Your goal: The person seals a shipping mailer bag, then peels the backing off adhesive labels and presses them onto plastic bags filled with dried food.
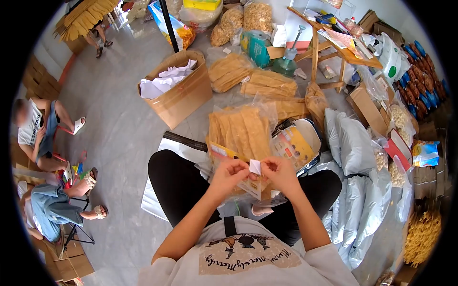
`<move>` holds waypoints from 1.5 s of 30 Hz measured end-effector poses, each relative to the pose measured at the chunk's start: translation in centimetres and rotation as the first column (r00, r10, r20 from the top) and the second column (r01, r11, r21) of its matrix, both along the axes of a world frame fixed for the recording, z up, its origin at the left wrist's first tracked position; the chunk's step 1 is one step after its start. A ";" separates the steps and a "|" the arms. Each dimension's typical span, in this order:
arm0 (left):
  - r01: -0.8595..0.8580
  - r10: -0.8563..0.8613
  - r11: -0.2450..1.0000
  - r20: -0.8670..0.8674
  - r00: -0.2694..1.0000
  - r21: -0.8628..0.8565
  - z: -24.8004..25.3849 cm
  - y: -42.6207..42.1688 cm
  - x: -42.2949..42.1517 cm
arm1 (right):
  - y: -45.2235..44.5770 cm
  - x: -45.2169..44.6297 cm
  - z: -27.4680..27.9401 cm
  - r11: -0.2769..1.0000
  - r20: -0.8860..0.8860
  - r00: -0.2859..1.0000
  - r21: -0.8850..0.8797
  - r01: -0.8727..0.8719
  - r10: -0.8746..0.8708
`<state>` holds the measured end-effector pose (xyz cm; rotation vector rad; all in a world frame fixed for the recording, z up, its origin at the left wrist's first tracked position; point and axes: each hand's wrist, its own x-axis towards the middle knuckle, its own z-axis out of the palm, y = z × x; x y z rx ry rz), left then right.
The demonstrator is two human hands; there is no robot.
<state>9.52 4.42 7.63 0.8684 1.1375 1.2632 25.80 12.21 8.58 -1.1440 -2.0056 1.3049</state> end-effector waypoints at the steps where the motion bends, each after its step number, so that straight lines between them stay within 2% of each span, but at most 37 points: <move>1: -0.003 -0.010 0.999 0.281 0.960 0.047 -0.2 -0.3 -0.5 | 0.9 0.5 -0.3 0.986 -0.056 0.998 -0.165 0.015 -0.025; 2: -0.017 -0.034 0.996 0.538 0.842 0.089 -0.6 -0.6 -1.1 | 1.8 1.0 -0.9 0.945 -0.108 0.992 -0.327 0.021 -0.059; 3: -0.024 -0.062 0.992 0.652 0.755 0.123 -1.2 -0.8 -2.0 | 3.0 1.6 -2.8 0.945 -0.066 0.996 -0.326 0.042 -0.067; 4: -0.020 -0.065 0.992 0.649 0.758 0.123 -1.4 -0.7 -2.2 | 3.1 1.9 -3.0 0.945 -0.070 0.995 -0.326 0.044 -0.070; 6: -0.069 0.010 0.996 0.664 0.748 0.062 -1.5 -0.6 -2.7 | 3.0 1.9 -3.2 0.979 0.240 0.957 0.159 0.128 -0.164; 7: -0.077 0.054 0.997 0.590 0.805 0.013 -1.4 -0.6 -2.6 | 2.3 1.4 -2.1 0.935 0.269 0.935 0.327 0.138 -0.232; 8: -0.075 0.054 0.997 0.588 0.807 0.012 -1.2 -0.5 -2.6 | 1.8 0.8 -1.0 0.935 0.266 0.935 0.326 0.140 -0.233; 10: -0.070 0.058 0.997 0.407 0.912 0.016 -0.6 -0.2 -2.3 | 0.7 0.0 1.0 0.817 -0.121 0.982 0.545 0.187 -0.144; 11: -0.064 0.055 0.998 0.407 0.912 0.010 -0.3 -0.1 -2.0 | -0.1 -0.1 2.2 0.819 -0.120 0.981 0.541 0.192 -0.150; 13: -0.095 0.065 0.994 0.403 0.913 0.056 0.4 0.4 -1.7 | -1.2 -0.1 4.0 0.957 0.050 0.989 0.250 -0.147 0.139; 14: -0.086 0.057 0.995 0.401 0.914 0.056 0.8 0.6 -1.5 | -1.1 -0.1 3.4 0.958 0.048 0.990 0.250 -0.138 0.130; 16: -0.087 0.039 0.986 0.305 0.952 0.144 1.4 1.0 -1.1 | -0.6 0.0 1.8 0.906 0.046 0.999 0.423 -0.028 0.009; 17: -0.201 0.138 0.968 0.351 0.926 0.150 1.9 1.1 -1.3 | -0.2 0.3 1.4 0.907 0.047 0.999 0.421 -0.026 0.007; 18: -0.314 0.235 0.938 0.396 0.888 0.147 2.2 1.0 -2.0 | 0.5 0.4 1.4 0.940 -0.204 0.971 0.290 0.181 -0.124; 19: -0.439 0.365 0.890 0.380 0.850 0.125 1.3 1.0 -3.3 | 1.3 0.6 1.3 0.930 -0.421 0.863 0.107 0.352 -0.279; 20: -0.549 0.499 0.830 0.313 0.808 0.097 0.3 1.0 -4.5 | 2.3 0.9 1.3 0.945 -0.559 0.778 -0.033 0.326 -0.288; 22: -0.676 0.687 0.727 0.148 0.712 -0.121 -3.8 1.1 -6.3 | 2.9 -0.1 3.7 0.890 -0.681 0.574 -0.372 0.264 -0.455; 23: -0.521 0.514 0.853 0.157 0.843 0.006 -5.0 1.2 -6.0 | 3.0 -0.4 2.9 0.888 -0.683 0.568 -0.376 0.267 -0.460; 24: -0.337 0.319 0.932 0.140 0.937 0.130 -6.0 1.3 -5.3 | 3.3 -0.8 1.4 0.914 -0.663 0.637 -0.352 0.199 -0.394; 25: -0.369 0.321 0.929 0.462 0.827 0.015 -6.1 1.1 -3.6 | 3.4 -1.3 0.8 0.935 -0.638 0.699 -0.331 0.129 -0.323; 26: -0.250 0.227 0.967 0.617 0.754 -0.051 -5.8 1.1 -3.1 | 3.0 -1.7 0.4 0.932 -0.637 0.697 -0.336 0.133 -0.329; 27: -0.122 0.169 0.986 0.746 0.645 -0.118 -4.6 1.2 -2.3 | 2.1 -2.2 0.2 0.948 -0.530 0.811 -0.306 0.090 -0.248; 28: -0.082 0.037 0.997 0.790 0.613 0.017 -4.7 1.3 -1.9 | 1.3 -2.6 0.1 0.959 -0.407 0.900 -0.280 0.040 -0.156; 29: -0.078 0.034 0.997 0.791 0.611 0.018 -4.8 1.8 -1.5 | 0.7 -2.9 -1.0 0.959 -0.405 0.900 -0.279 0.044 -0.159; 31: -0.417 0.485 0.874 0.490 0.724 -0.250 -4.8 2.9 -0.9 | 0.3 -3.6 -4.4 0.977 -0.446 0.881 -0.199 0.075 -0.158; 32: -0.417 0.485 0.874 0.489 0.725 -0.249 -5.0 3.1 -1.5 | 0.9 -3.5 -5.6 0.977 -0.447 0.880 -0.199 0.074 -0.158; 33: -0.428 0.451 0.889 0.143 0.881 -0.163 -5.4 3.1 -2.6 | 1.6 -3.3 -6.3 0.956 -0.481 0.831 -0.216 0.198 -0.280; 34: -0.407 0.380 0.910 -0.234 0.895 -0.083 -5.3 3.0 -3.6 | 2.3 -2.9 -6.7 0.918 -0.509 0.765 -0.241 0.315 -0.395; 35: -0.420 0.395 0.906 -0.251 0.884 -0.057 -5.0 3.2 -4.4 | 3.1 -2.3 -7.0 0.918 -0.509 0.765 -0.245 0.311 -0.395; 36: -0.419 0.377 0.908 -0.372 0.848 -0.034 -5.9 3.3 -6.0 | 4.2 -1.5 -7.1 0.926 -0.456 0.807 -0.167 0.337 -0.376; 38: -0.438 0.384 0.898 -0.405 0.830 -0.048 -5.8 3.6 -8.0 | 5.7 -0.7 -7.6 0.932 -0.400 0.845 -0.086 0.351 -0.355; 40: -0.464 0.385 0.884 -0.486 0.784 -0.048 -7.9 4.2 -10.6 | 6.9 -0.7 -8.6 0.926 -0.300 0.876 -0.102 0.364 -0.378; 41: -0.493 0.339 0.870 -0.707 0.620 -0.015 -8.7 4.4 -11.4 | 7.4 -0.7 -9.1 0.927 -0.302 0.877 -0.102 0.360 -0.373; 42: -0.512 0.268 0.859 -0.873 0.407 0.025 -9.3 4.5 -11.9 | 7.9 -0.8 -9.6 0.932 -0.111 0.927 0.011 0.361 -0.358; 43: -0.563 0.181 0.823 -0.906 0.383 -0.074 -9.9 4.6 -12.1 | 8.3 -0.9 -10.3 0.933 0.085 0.933 0.122 0.339 -0.350; 44: -0.565 0.183 0.822 -0.907 0.380 -0.071 -11.2 4.5 -12.2 | 8.5 -1.1 -11.6 0.933 0.082 0.934 0.122 0.338 -0.348; 45: -0.565 0.107 0.819 -0.943 0.315 -0.096 -13.3 4.3 -12.3 | 8.6 -1.3 -13.4 0.920 0.028 0.927 0.139 0.366 -0.374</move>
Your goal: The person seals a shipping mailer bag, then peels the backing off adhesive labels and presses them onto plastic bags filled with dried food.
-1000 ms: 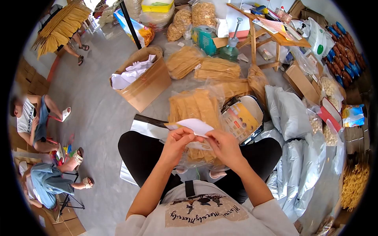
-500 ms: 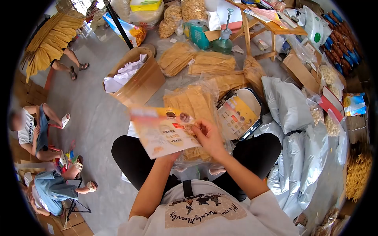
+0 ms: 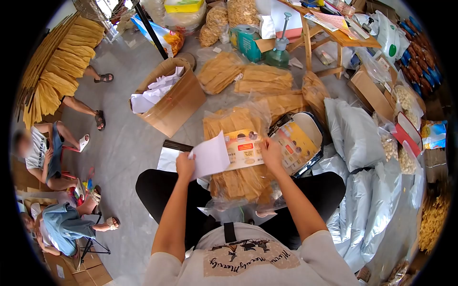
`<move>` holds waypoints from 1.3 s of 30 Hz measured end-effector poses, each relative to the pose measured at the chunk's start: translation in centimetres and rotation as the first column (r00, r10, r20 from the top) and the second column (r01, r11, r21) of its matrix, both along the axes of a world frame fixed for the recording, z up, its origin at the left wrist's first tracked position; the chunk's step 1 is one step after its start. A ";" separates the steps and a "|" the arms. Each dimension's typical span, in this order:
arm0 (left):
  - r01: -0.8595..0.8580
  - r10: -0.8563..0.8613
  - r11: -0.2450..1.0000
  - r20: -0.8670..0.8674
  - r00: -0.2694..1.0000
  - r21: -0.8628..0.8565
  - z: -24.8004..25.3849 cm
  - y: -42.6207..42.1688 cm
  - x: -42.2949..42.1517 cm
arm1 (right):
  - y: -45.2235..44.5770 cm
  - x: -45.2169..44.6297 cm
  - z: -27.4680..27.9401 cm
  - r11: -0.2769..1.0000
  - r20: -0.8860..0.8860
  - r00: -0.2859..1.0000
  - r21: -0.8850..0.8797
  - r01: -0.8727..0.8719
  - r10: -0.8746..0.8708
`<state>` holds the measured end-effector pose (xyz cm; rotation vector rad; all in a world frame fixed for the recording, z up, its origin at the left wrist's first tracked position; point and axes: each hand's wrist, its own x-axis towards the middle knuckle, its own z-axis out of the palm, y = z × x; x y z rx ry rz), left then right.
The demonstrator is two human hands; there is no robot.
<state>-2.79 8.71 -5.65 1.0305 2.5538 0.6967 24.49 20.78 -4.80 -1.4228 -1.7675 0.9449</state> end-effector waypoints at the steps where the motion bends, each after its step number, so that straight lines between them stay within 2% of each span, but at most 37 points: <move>1: 0.004 -0.009 0.997 -0.071 0.997 -0.080 -1.0 -0.2 0.2 | -0.1 -0.2 -0.5 0.999 -0.045 0.999 0.034 0.026 -0.025; 3: -0.034 0.038 0.990 0.029 0.999 -0.137 -2.4 -0.5 0.7 | -0.2 0.1 -0.7 0.999 0.005 1.000 -0.017 0.028 -0.028; 8: -0.143 0.158 0.978 0.093 0.983 -0.154 -3.3 -0.8 3.0 | -1.0 -0.6 2.9 0.985 0.137 0.990 -0.168 0.040 -0.017; 9: -0.141 0.157 0.978 0.090 0.984 -0.155 -3.5 -0.8 3.2 | -1.7 -1.4 3.9 0.986 0.218 0.973 0.161 0.042 -0.077; 10: -0.132 0.143 0.987 0.109 0.984 -0.096 -3.8 -0.9 3.3 | -2.2 -2.1 4.5 0.882 0.275 0.948 0.471 0.013 -0.161; 11: -0.124 0.128 0.992 0.127 0.984 -0.036 -4.1 -1.1 3.4 | -2.6 -2.6 4.7 0.883 0.272 0.948 0.470 0.016 -0.162; 13: -0.135 0.137 0.990 0.162 0.977 -0.028 -5.3 -1.3 3.3 | -3.1 -3.2 4.8 0.788 0.212 0.969 0.571 -0.230 0.130; 14: -0.125 0.125 0.992 0.168 0.978 -0.013 -5.8 -1.6 3.3 | -3.0 -3.3 4.6 0.790 0.209 0.969 0.570 -0.228 0.129; 16: -0.118 0.116 0.993 0.170 0.979 0.001 -6.5 -2.0 3.5 | -2.6 -3.6 3.6 0.841 0.276 0.920 0.392 -0.373 0.279; 17: -0.110 0.108 0.994 0.207 0.972 -0.002 -6.8 -2.3 3.7 | -2.3 -3.5 1.7 0.841 0.273 0.920 0.393 -0.373 0.281; 18: -0.102 0.100 0.995 0.244 0.965 -0.003 -7.2 -2.4 3.8 | -1.7 -3.2 -1.4 0.914 0.252 0.941 0.281 -0.293 0.224; 19: -0.106 0.104 0.994 0.239 0.966 -0.004 -7.8 -2.6 3.8 | -1.3 -2.7 -2.0 0.965 0.238 0.957 0.163 -0.206 0.164; 20: -0.130 0.141 0.990 0.283 0.949 -0.055 -8.5 -2.7 3.7 | -1.1 -1.9 -2.6 0.967 0.229 0.949 0.080 -0.242 0.218; 23: -0.203 0.233 0.971 0.312 0.921 -0.124 -13.0 -3.4 1.9 | -1.0 -1.7 -3.8 0.962 0.178 0.958 0.117 -0.246 0.224; 25: -0.378 0.385 0.921 0.357 0.851 -0.090 -14.0 -3.7 0.8 | -0.9 -1.8 -4.2 0.964 0.166 0.962 0.114 -0.238 0.218; 26: -0.563 0.446 0.826 0.577 0.684 0.028 -14.5 -3.6 0.3 | -1.0 -1.9 -4.3 0.967 0.155 0.965 0.111 -0.229 0.210; 27: -0.563 0.450 0.826 0.571 0.686 0.026 -14.1 -3.4 0.0 | -1.0 -1.9 -4.5 0.968 0.150 0.966 0.106 -0.229 0.212; 29: -0.813 0.428 0.559 0.783 0.451 0.163 -12.2 -2.2 -0.2 | -0.8 -1.8 -5.1 0.970 0.136 0.969 0.104 -0.219 0.204; 30: -0.853 0.418 0.477 0.800 0.431 0.211 -7.4 -1.0 1.3 | -0.6 -1.8 -5.4 0.971 0.131 0.970 0.102 -0.217 0.203; 31: -0.852 0.420 0.479 0.797 0.435 0.212 -5.2 -0.6 1.4 | -0.4 -1.7 -5.7 0.972 0.112 0.972 0.089 -0.217 0.206; 33: -0.780 0.357 0.501 0.732 0.580 0.375 -2.2 -0.2 0.7 | -0.1 -1.5 -6.0 0.974 0.092 0.973 0.066 -0.217 0.210; 35: -0.697 0.381 0.559 0.608 0.697 0.449 1.3 -0.1 -0.9 | -0.1 -1.2 -5.9 0.972 0.060 0.973 0.071 -0.225 0.221; 37: -0.619 0.358 0.564 0.514 0.780 0.547 6.2 0.1 -0.9 | -0.2 -1.1 -5.7 0.968 0.072 0.970 0.074 -0.239 0.234; 39: -0.666 0.462 0.423 0.486 0.742 0.614 7.1 0.0 -3.8 | -0.1 -1.4 -5.5 0.965 0.077 0.967 0.085 -0.248 0.242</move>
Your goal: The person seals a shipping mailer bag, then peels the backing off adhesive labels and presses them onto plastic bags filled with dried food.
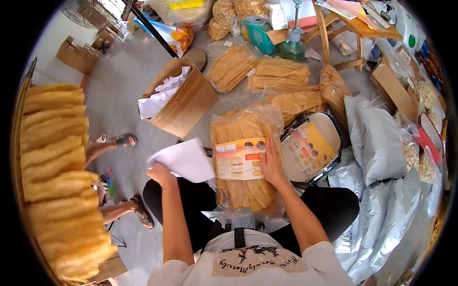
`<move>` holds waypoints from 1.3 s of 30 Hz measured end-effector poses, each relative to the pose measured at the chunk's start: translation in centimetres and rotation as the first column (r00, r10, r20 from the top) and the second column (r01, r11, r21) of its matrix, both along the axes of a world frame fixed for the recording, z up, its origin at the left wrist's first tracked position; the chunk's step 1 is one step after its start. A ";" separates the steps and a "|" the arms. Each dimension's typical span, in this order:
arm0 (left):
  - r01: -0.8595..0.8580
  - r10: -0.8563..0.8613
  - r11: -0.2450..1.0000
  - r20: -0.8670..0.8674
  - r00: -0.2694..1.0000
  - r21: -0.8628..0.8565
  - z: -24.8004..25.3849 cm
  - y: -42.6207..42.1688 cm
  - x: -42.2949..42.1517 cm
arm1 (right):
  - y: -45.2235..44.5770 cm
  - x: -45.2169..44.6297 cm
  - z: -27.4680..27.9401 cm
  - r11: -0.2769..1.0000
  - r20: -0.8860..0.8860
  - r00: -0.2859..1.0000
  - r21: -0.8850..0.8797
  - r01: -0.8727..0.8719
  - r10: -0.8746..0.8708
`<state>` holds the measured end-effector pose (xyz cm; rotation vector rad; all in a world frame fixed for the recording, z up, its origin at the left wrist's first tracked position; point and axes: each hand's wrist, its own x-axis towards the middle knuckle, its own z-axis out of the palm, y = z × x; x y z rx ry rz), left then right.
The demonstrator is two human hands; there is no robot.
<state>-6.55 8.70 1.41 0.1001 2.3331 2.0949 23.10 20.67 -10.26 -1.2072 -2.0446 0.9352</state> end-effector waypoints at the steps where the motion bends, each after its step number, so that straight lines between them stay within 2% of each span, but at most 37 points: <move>1: 0.041 -0.041 0.997 -0.002 0.999 0.064 3.0 0.5 1.1 | 0.0 0.0 -0.1 1.000 0.005 1.000 -0.012 0.006 -0.006; 2: 0.082 -0.082 0.988 -0.007 0.997 0.128 5.9 0.8 2.2 | 0.0 0.0 -0.1 1.000 0.010 1.000 -0.024 0.012 -0.011; 3: 0.528 -0.628 0.597 -0.058 0.776 0.603 6.7 -0.1 0.9 | 0.0 0.1 0.0 1.000 0.005 1.000 -0.028 0.007 -0.007; 4: 0.503 -0.540 0.807 0.044 0.840 0.310 6.1 0.1 0.8 | 0.0 0.1 0.1 1.000 0.007 1.000 -0.029 0.008 -0.008; 5: 0.702 -0.707 0.707 0.057 0.705 0.089 5.5 -0.1 1.1 | 0.1 0.1 0.3 1.000 0.009 1.000 -0.029 0.009 -0.009; 6: 0.840 -0.832 0.528 0.120 0.541 -0.128 5.9 0.4 2.5 | 0.1 0.1 0.7 1.000 0.007 1.000 -0.030 0.005 -0.005; 7: 0.896 -0.925 0.340 0.068 0.373 -0.285 6.0 1.8 4.5 | 0.1 0.1 1.1 1.000 0.022 1.000 -0.024 0.007 -0.007; 8: 0.887 -0.982 0.142 0.049 0.182 -0.439 5.8 3.2 6.7 | 0.0 0.2 1.4 1.000 0.039 0.999 -0.019 0.011 -0.010; 10: 0.552 -0.999 -0.044 0.053 0.000 -0.833 5.7 4.0 11.2 | 0.0 0.3 1.6 1.000 0.063 0.998 -0.031 0.003 -0.001; 11: 0.556 -0.998 -0.044 0.055 0.003 -0.830 4.6 4.3 13.0 | 0.0 0.3 1.7 0.999 0.083 0.997 -0.042 -0.002 0.006; 13: 0.340 -0.956 -0.094 0.180 0.231 -0.936 1.3 4.3 15.5 | -0.1 0.3 1.9 1.000 0.120 0.993 0.006 0.016 -0.017; 14: 0.339 -0.955 -0.093 0.180 0.235 -0.936 -1.4 3.5 15.6 | -0.1 0.2 2.1 0.998 0.150 0.988 0.058 0.035 -0.044; 16: 0.210 -0.911 0.079 0.015 0.411 -0.974 -7.0 1.2 15.3 | -0.3 -0.1 3.3 0.997 0.197 0.980 0.082 0.016 -0.032; 17: 0.302 -0.892 0.044 0.099 0.441 -0.952 -7.4 0.7 15.3 | -0.5 -0.2 3.7 0.995 0.248 0.969 0.103 -0.001 -0.025; 18: 0.301 -0.892 0.042 0.099 0.441 -0.953 -7.3 0.4 15.3 | -0.7 -0.3 3.4 0.995 0.246 0.969 0.102 -0.001 -0.025; 20: 0.469 -0.835 0.077 0.200 0.512 -0.880 -7.0 -0.1 15.4 | -1.1 -0.5 1.9 0.997 0.139 0.989 0.052 -0.053 0.045; 21: 0.474 -0.834 0.077 0.204 0.513 -0.877 -7.0 -0.3 15.3 | -1.2 -0.6 1.3 0.997 0.145 0.988 0.050 -0.056 0.048; 23: 0.616 -0.780 0.179 0.271 0.564 -0.767 -6.8 -0.1 14.7 | -1.0 -0.7 0.3 0.998 0.145 0.989 0.058 -0.031 0.022; 24: 0.617 -0.782 0.181 0.268 0.562 -0.766 -7.2 -0.1 14.4 | -0.9 -0.7 0.3 0.998 0.146 0.989 0.062 -0.029 0.020; 26: 0.552 -0.780 0.050 0.313 0.543 -0.833 -8.4 -0.1 13.7 | -1.0 -0.7 0.4 1.000 0.168 0.986 -0.017 -0.004 0.007; 27: 0.552 -0.783 0.051 0.310 0.539 -0.832 -8.4 0.1 13.3 | -1.0 -0.7 0.0 1.000 0.168 0.986 -0.014 0.000 0.003; 29: 0.604 -0.660 -0.079 0.495 0.565 -0.793 -8.4 0.6 12.4 | -1.1 -0.6 -0.9 1.000 0.147 0.989 0.007 0.005 -0.006; 32: 0.591 -0.653 -0.114 0.509 0.561 -0.798 -10.4 0.5 11.3 | -1.1 -0.1 -0.3 0.996 0.169 0.983 -0.067 -0.054 0.065; 36: 0.617 -0.663 -0.134 0.533 0.525 -0.775 -9.4 0.9 11.2 | -0.8 -0.2 -1.3 0.995 0.174 0.983 -0.080 -0.051 0.064; 39: 0.659 -0.697 -0.085 0.517 0.497 -0.747 -10.0 0.6 10.1 | -0.4 0.1 -1.2 0.988 0.155 0.984 -0.138 -0.071 0.092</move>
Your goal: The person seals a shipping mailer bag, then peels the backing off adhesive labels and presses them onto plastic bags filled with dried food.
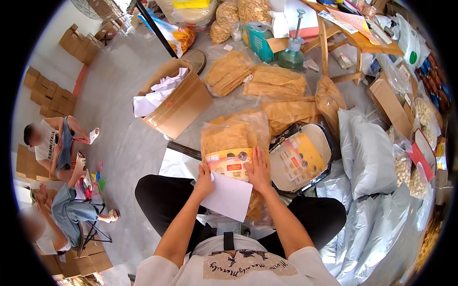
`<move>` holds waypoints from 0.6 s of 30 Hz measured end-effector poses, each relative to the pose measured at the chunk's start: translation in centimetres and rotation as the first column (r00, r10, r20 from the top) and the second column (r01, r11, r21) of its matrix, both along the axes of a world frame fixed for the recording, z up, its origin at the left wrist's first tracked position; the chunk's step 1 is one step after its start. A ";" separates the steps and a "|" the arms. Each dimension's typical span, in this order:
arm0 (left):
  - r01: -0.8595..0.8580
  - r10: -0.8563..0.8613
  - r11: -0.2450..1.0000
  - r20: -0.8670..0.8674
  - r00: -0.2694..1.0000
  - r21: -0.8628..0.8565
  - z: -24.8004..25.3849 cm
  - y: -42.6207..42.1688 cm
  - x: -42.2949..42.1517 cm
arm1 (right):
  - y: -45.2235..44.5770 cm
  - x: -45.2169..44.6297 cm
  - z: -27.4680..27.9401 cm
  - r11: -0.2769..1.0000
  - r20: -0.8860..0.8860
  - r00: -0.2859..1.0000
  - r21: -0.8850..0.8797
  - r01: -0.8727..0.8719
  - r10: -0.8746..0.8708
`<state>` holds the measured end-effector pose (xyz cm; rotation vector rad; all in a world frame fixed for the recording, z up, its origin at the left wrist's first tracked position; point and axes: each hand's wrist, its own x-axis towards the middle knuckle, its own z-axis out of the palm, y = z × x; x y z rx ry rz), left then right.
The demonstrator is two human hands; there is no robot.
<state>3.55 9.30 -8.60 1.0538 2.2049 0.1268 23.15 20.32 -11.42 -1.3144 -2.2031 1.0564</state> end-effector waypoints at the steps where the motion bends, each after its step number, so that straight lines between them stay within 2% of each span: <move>1: -0.006 0.006 1.000 0.000 1.000 0.008 -0.1 -0.4 -0.7 | 0.0 0.1 0.3 1.000 0.000 1.000 0.008 -0.006 0.006; 2: -0.120 0.093 0.987 0.220 0.971 0.109 -0.1 -0.8 -1.5 | 0.0 0.3 0.7 1.000 -0.038 0.999 -0.004 0.003 -0.003; 3: -0.244 0.143 0.952 0.437 0.888 0.183 0.5 -0.7 -1.6 | 0.1 0.4 1.0 1.000 -0.074 0.997 -0.014 0.015 -0.016; 4: -0.348 0.112 0.885 0.584 0.804 0.309 1.0 -1.0 -1.1 | 0.1 0.4 0.9 1.000 -0.071 0.997 -0.004 0.020 -0.020; 5: -0.348 0.106 0.884 0.591 0.799 0.312 1.3 -1.2 -0.5 | -0.2 0.6 0.6 0.999 -0.014 0.999 -0.014 0.046 -0.046; 6: -0.242 0.184 0.960 0.344 0.921 0.137 1.6 -1.7 0.3 | -0.6 0.9 0.4 0.997 0.047 0.997 -0.027 0.069 -0.068; 7: -0.177 0.181 0.982 0.061 0.982 -0.070 2.1 -2.1 1.1 | -0.8 1.3 0.5 0.997 0.055 0.996 -0.023 0.071 -0.070; 8: -0.122 0.120 0.989 -0.034 0.992 -0.089 2.8 -2.2 2.0 | -0.7 1.6 0.7 0.998 0.054 0.997 -0.035 0.050 -0.048; 9: -0.119 0.117 0.990 -0.031 0.993 -0.080 3.0 -2.0 1.9 | -0.6 1.8 0.8 0.999 0.050 0.998 -0.047 0.025 -0.023; 11: -0.088 0.084 0.978 -0.026 0.996 -0.189 3.4 -1.6 1.4 | -0.3 1.7 0.6 0.995 0.029 0.998 -0.090 0.052 -0.049; 12: -0.008 -0.022 0.977 -0.138 0.990 -0.211 2.8 -1.5 0.7 | -0.2 1.6 0.6 0.987 0.006 0.997 -0.139 0.076 -0.075; 13: -0.008 -0.020 0.979 -0.135 0.991 -0.205 4.4 -1.1 0.8 | -0.4 1.5 1.1 0.988 0.009 0.997 -0.132 0.076 -0.075; 15: 0.083 -0.068 0.995 -0.234 0.970 0.055 8.9 -0.8 1.0 | -0.7 1.4 2.5 0.982 -0.171 0.967 0.003 0.190 -0.187; 16: 0.070 -0.007 0.975 -0.285 0.959 0.211 11.1 -0.6 1.7 | -0.8 1.4 4.1 0.982 -0.167 0.969 0.013 0.188 -0.183; 17: 0.063 0.001 0.973 -0.282 0.960 0.221 11.1 -0.6 1.6 | -0.8 1.3 5.7 0.992 -0.252 0.963 0.062 0.109 -0.090; 18: 0.107 -0.016 0.870 -0.189 0.982 0.481 10.9 -0.7 1.1 | -1.0 1.0 7.6 0.993 -0.334 0.943 0.116 0.028 0.012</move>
